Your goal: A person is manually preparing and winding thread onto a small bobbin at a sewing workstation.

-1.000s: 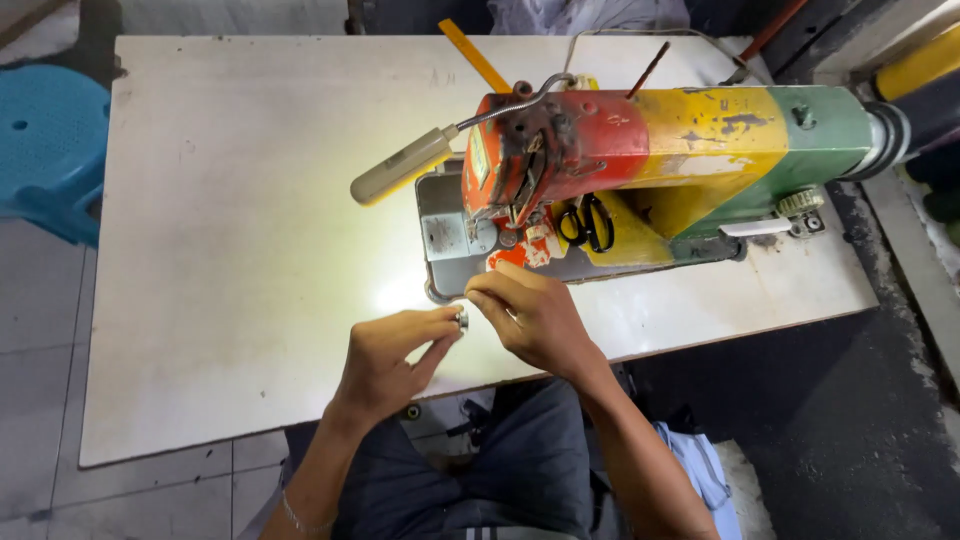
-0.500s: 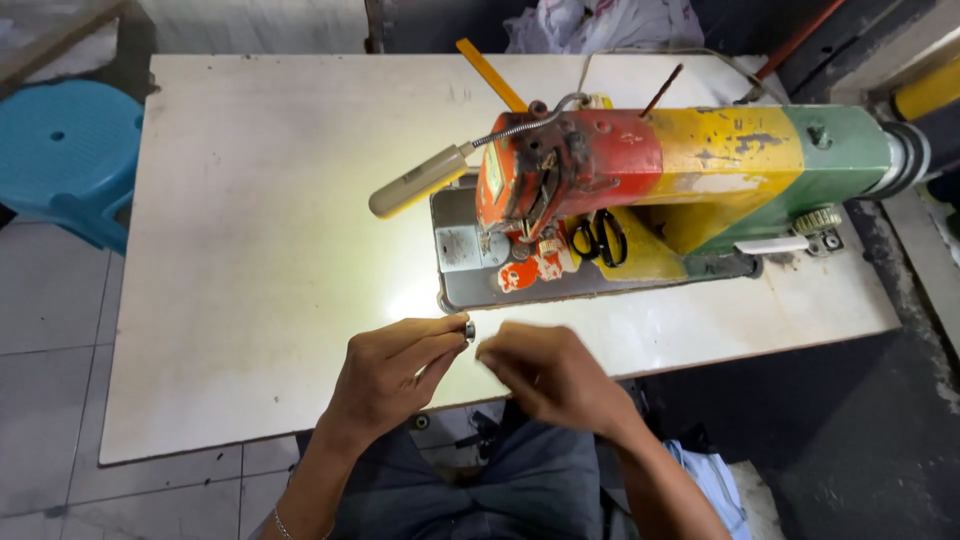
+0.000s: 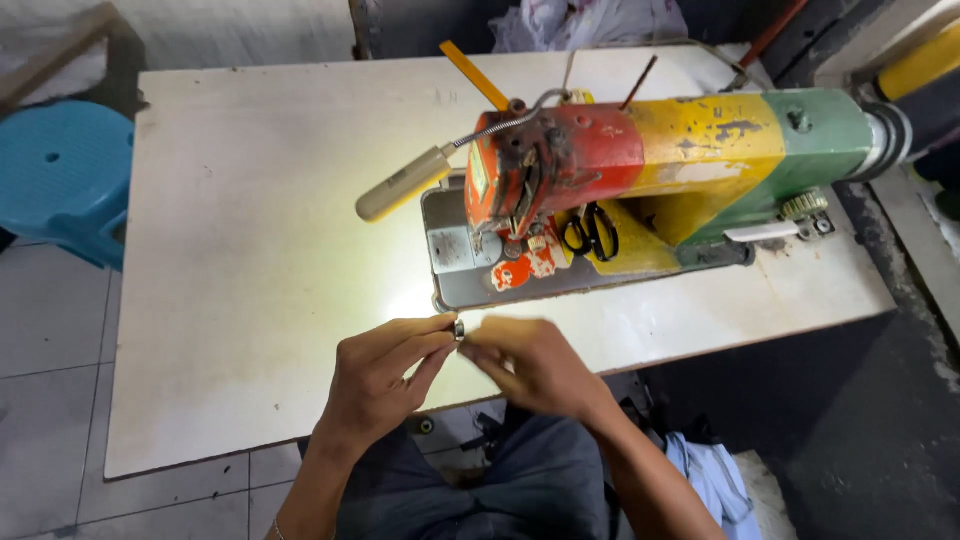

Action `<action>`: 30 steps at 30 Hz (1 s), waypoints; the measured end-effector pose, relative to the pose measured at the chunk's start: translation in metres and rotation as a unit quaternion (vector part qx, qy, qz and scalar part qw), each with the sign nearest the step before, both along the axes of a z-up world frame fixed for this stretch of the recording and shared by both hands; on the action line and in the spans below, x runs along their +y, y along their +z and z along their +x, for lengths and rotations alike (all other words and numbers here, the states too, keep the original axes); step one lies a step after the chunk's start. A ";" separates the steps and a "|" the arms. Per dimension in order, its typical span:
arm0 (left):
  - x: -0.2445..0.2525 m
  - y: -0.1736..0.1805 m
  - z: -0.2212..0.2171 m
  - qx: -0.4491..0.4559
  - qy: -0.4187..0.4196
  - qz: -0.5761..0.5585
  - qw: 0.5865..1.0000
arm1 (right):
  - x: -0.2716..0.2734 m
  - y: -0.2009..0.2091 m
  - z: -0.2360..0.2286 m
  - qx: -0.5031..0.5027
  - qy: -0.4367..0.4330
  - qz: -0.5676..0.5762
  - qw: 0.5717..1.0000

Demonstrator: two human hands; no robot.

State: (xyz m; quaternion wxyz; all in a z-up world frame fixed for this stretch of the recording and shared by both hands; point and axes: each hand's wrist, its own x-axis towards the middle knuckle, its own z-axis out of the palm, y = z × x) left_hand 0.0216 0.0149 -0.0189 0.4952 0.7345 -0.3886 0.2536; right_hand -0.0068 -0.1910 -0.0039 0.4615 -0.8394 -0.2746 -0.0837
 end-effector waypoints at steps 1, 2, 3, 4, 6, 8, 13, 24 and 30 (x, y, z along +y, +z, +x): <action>0.000 -0.002 0.003 0.001 0.006 -0.002 1.000 | 0.000 0.003 0.000 0.001 0.006 -0.002 1.000; 0.001 -0.006 0.007 0.010 0.010 0.018 1.000 | -0.001 0.006 0.001 -0.001 -0.002 -0.004 1.000; 0.001 -0.010 0.007 0.027 0.010 0.040 0.999 | -0.002 0.007 -0.004 0.004 -0.015 -0.005 1.000; -0.003 -0.020 0.008 0.036 0.010 0.039 0.999 | -0.003 -0.006 0.011 0.013 -0.014 -0.006 1.000; -0.011 -0.036 0.019 0.090 -0.012 0.014 0.996 | -0.008 -0.029 0.045 -0.017 -0.071 -0.016 0.997; -0.017 -0.058 0.040 0.139 -0.029 -0.020 0.990 | -0.009 -0.071 0.063 0.004 -0.092 0.021 0.995; -0.020 -0.091 0.075 0.284 -0.047 -0.091 0.953 | -0.009 -0.109 0.077 0.069 -0.135 0.073 0.986; -0.017 -0.084 0.079 0.339 -0.074 -0.088 0.934 | -0.004 -0.110 0.065 0.016 -0.126 0.034 0.991; -0.016 -0.082 0.082 0.267 -0.050 -0.034 0.962 | 0.000 -0.096 0.064 0.010 -0.136 0.019 0.991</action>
